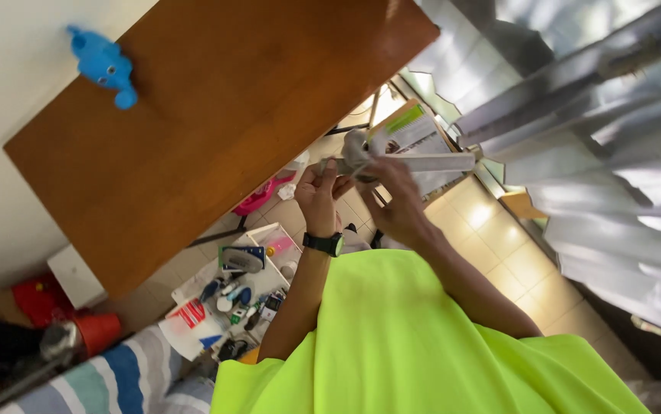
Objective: The person wipes a plastic ruler with a cloth, then wipes the pages of a spiral-bound notebook with the same cloth. The ruler is placed into a blue elephant-shaped holder on the desk, and the notebook is set down on the desk.
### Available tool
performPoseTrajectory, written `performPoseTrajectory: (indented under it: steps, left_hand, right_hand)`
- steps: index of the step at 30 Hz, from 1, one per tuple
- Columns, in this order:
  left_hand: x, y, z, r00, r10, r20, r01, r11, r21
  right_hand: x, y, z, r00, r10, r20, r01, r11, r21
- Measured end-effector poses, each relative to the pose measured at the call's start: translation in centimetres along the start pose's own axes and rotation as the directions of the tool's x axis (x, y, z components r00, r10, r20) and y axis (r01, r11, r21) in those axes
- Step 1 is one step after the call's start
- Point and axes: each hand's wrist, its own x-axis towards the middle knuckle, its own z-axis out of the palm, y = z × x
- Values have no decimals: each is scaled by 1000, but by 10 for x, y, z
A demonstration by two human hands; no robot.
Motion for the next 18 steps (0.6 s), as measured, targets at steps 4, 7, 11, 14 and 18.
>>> performPoseTrajectory:
  steps: [4,7,11,14,18]
  left_hand:
    - [18,-29,-44,988,113,-104,-114,993,0]
    - [22,-7,-59,977,109,-182,-117,992,-35]
    - [40,45,-81,968,141,-209,-173,975,-143]
    - [70,54,-114,968,172,-184,-198,971,-133]
    - [107,81,-137,972,200,-122,-202,979,-11]
  right_hand:
    - [23,-23,40,982,-68,178,68,998,5]
    - [33,-13,66,939,-167,301,232,953,-193]
    - [51,34,94,892,-158,423,259,946,-195]
    - [89,14,120,844,-116,524,156,987,-33]
    - [118,-18,179,666,58,744,-87,996,1]
